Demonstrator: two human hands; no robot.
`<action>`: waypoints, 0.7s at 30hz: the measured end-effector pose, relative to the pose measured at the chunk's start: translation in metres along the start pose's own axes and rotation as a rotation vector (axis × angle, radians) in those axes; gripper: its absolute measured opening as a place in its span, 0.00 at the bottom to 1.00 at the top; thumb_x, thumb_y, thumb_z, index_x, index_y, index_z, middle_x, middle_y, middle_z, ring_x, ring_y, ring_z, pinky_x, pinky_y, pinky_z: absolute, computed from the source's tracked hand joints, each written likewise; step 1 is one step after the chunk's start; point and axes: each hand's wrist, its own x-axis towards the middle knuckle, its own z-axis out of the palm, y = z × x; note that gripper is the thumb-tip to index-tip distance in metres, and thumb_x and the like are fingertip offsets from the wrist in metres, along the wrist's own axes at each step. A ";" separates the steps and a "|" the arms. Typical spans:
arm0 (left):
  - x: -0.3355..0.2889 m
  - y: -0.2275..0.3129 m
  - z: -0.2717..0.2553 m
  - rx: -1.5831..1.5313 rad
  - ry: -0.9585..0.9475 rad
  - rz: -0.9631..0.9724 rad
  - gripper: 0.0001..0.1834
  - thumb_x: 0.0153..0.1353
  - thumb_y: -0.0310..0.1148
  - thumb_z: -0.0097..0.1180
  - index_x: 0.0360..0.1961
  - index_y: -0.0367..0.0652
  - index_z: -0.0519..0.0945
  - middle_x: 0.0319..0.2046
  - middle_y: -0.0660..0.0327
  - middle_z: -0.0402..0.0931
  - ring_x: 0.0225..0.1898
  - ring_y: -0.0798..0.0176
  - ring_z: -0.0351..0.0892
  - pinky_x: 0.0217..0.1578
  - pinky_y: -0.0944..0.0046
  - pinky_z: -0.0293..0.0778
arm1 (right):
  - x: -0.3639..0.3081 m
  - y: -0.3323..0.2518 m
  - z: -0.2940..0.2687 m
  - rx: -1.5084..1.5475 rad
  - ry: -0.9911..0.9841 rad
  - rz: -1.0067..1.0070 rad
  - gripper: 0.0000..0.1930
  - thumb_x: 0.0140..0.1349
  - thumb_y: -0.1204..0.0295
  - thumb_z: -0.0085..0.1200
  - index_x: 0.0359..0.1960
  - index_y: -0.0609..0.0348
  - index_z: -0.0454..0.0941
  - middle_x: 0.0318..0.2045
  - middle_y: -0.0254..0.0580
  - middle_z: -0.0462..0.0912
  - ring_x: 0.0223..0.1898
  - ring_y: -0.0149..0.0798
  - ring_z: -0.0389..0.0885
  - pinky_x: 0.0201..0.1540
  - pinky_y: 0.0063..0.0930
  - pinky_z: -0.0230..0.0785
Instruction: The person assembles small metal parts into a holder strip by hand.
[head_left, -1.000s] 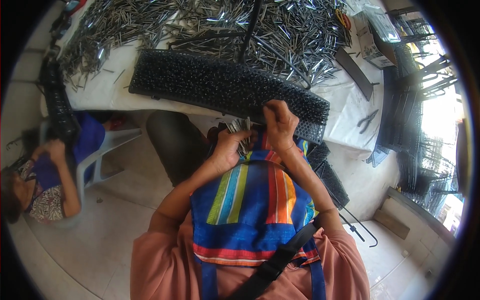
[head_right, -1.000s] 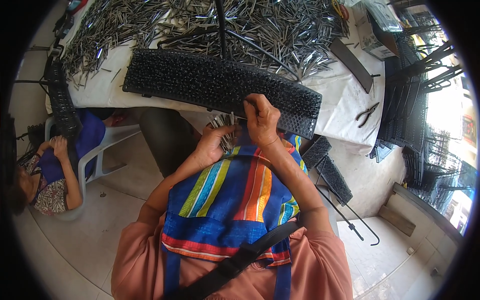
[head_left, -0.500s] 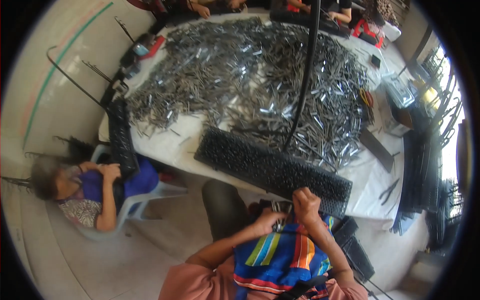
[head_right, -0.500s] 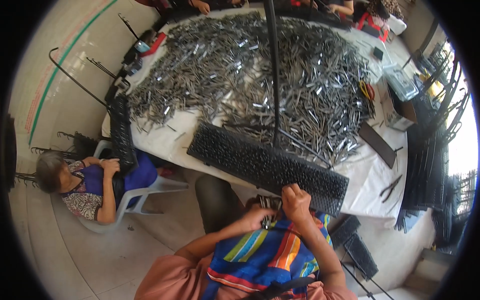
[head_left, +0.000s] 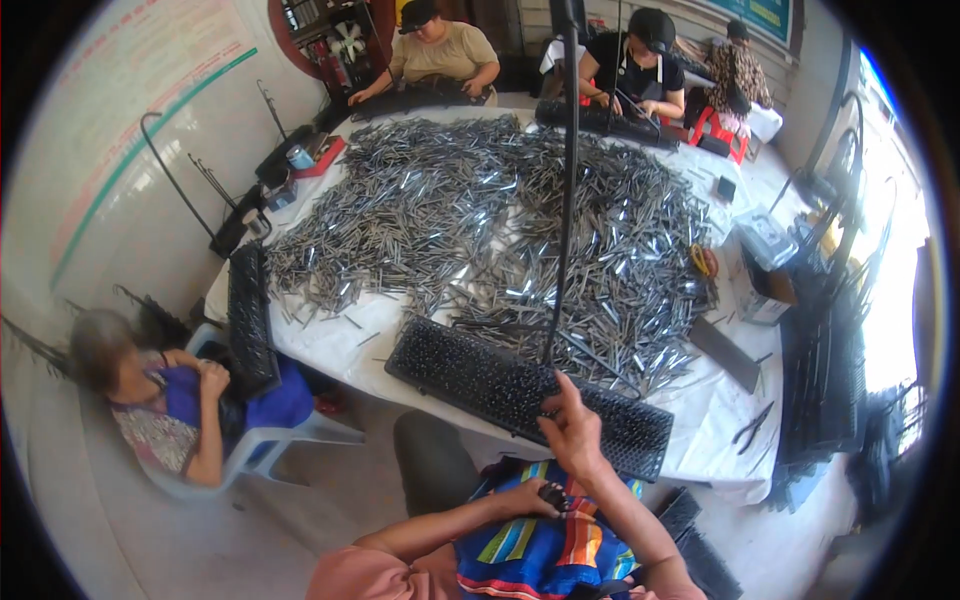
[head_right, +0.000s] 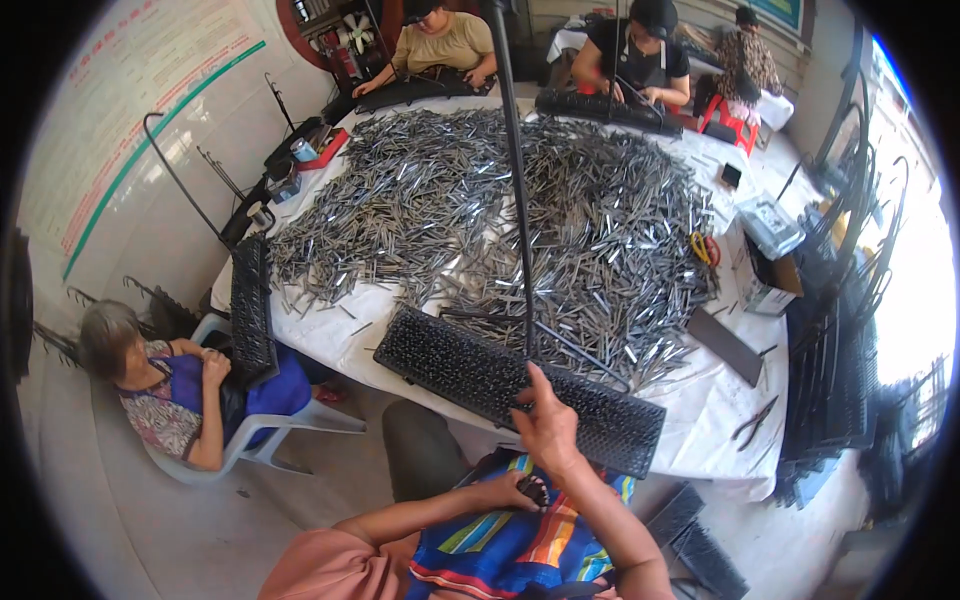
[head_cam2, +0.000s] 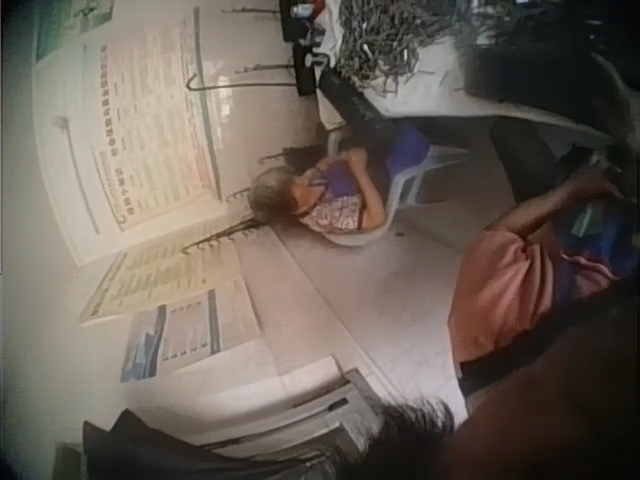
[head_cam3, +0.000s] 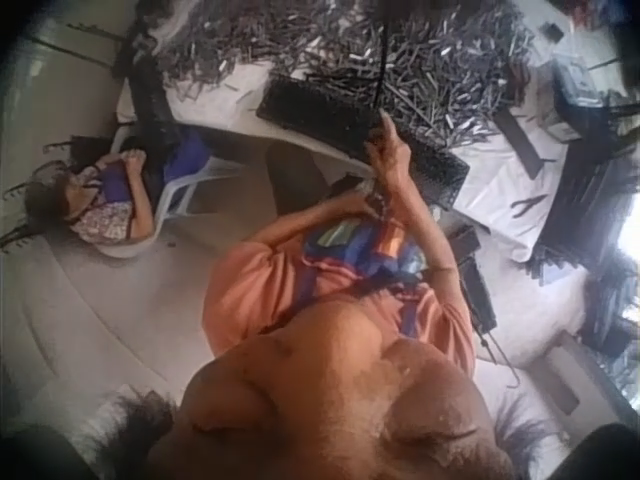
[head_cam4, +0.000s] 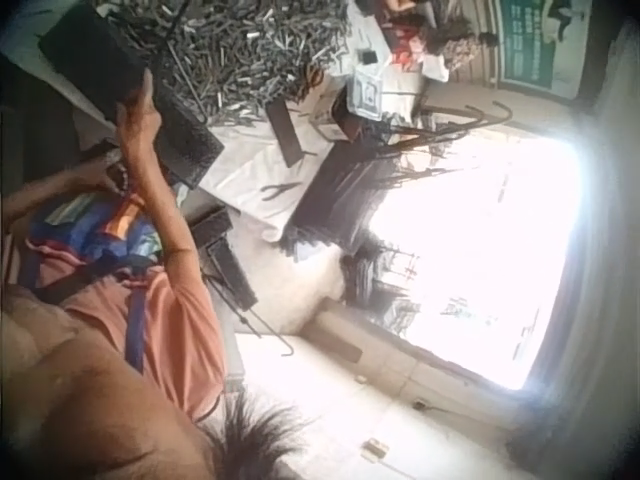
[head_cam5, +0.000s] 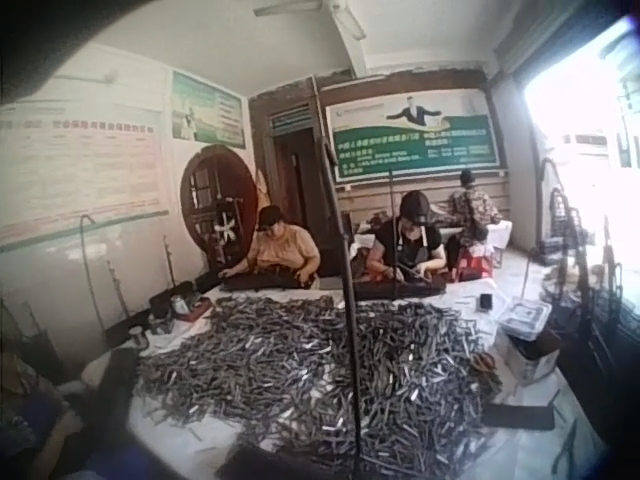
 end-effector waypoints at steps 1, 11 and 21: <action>-0.008 0.020 0.008 0.092 0.032 -0.007 0.13 0.45 0.26 0.68 0.35 0.41 0.83 0.31 0.69 0.80 0.33 0.74 0.76 0.38 0.72 0.72 | 0.011 -0.020 -0.004 0.058 -0.024 -0.036 0.44 0.48 0.83 0.61 0.69 0.57 0.54 0.35 0.42 0.82 0.20 0.30 0.77 0.25 0.23 0.71; -0.002 0.012 0.020 -0.159 0.132 0.143 0.09 0.54 0.24 0.64 0.38 0.39 0.81 0.31 0.64 0.81 0.34 0.71 0.79 0.35 0.69 0.75 | 0.075 -0.122 0.002 -0.132 -0.127 -0.627 0.41 0.49 0.77 0.62 0.67 0.59 0.57 0.38 0.47 0.82 0.24 0.43 0.80 0.28 0.34 0.74; 0.011 -0.010 -0.018 -0.861 0.381 0.020 0.06 0.59 0.28 0.58 0.37 0.38 0.78 0.28 0.57 0.78 0.25 0.65 0.76 0.20 0.67 0.67 | 0.019 -0.069 -0.011 0.022 -0.133 -0.232 0.41 0.50 0.78 0.61 0.68 0.61 0.56 0.35 0.48 0.83 0.22 0.44 0.80 0.27 0.34 0.75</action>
